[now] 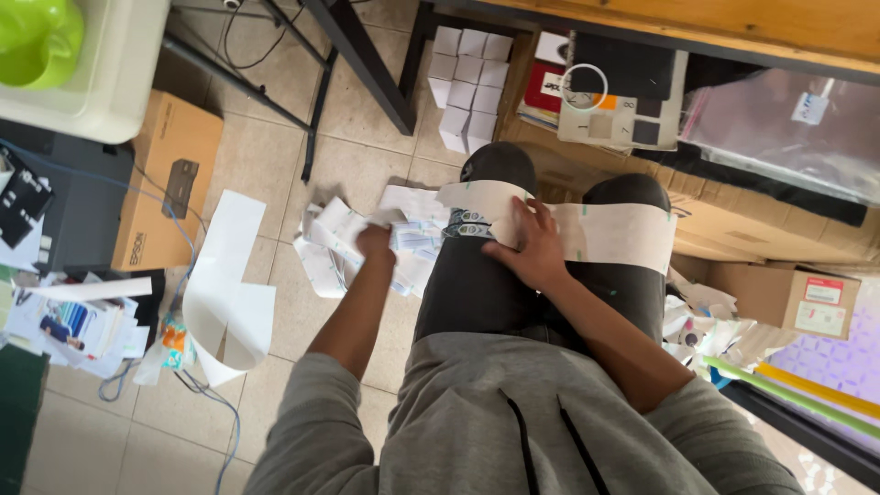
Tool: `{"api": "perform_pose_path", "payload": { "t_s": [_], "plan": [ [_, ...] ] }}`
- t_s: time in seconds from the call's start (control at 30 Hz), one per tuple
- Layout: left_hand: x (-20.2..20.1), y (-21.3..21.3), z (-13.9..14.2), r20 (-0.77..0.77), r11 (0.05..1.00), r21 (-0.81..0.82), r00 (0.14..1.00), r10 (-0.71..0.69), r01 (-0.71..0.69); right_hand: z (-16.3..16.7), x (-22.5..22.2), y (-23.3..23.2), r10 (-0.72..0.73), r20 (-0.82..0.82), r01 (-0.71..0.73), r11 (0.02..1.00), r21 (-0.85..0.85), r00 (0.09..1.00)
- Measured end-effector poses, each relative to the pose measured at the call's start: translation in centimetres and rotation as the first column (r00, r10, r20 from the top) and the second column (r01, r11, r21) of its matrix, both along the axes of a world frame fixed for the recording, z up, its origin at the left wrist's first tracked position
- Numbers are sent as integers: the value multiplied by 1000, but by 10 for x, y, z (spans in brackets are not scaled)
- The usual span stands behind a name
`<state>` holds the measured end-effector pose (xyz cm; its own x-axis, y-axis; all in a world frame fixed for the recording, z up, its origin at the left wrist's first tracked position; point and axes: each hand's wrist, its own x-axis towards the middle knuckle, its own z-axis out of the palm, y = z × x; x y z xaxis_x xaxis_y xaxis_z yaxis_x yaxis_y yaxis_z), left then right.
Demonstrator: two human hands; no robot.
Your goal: The person sits with printed ribbon lanyards on their lap and peels the white transfer paper backing off the printed ribbons by hand. They work through several ribbon strips one at a time, setting peeled ribbons aside and discarding the backing paper on the floor.
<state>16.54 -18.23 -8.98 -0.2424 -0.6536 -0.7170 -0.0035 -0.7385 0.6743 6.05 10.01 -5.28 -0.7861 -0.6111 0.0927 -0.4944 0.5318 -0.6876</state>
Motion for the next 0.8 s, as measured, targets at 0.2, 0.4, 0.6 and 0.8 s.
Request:
{"api": "perform_pose_path", "payload": {
  "t_s": [0.2,0.4,0.6,0.8],
  "plan": [
    [-33,5,61,275,324,-789,772,-573,522,-1,6,2,-153,411,254,945,-205,899],
    [-80,59,112,841,-756,-538,297,-452,373,4,10,3,-200,415,359,865,-351,888],
    [-86,71,113,910,-786,-395,86,-405,476,15,12,5,-88,92,113,942,-315,992],
    [-84,80,103,862,-743,-483,99,-498,464,-2,7,1,-280,348,364,909,-205,895]
  ]
}}
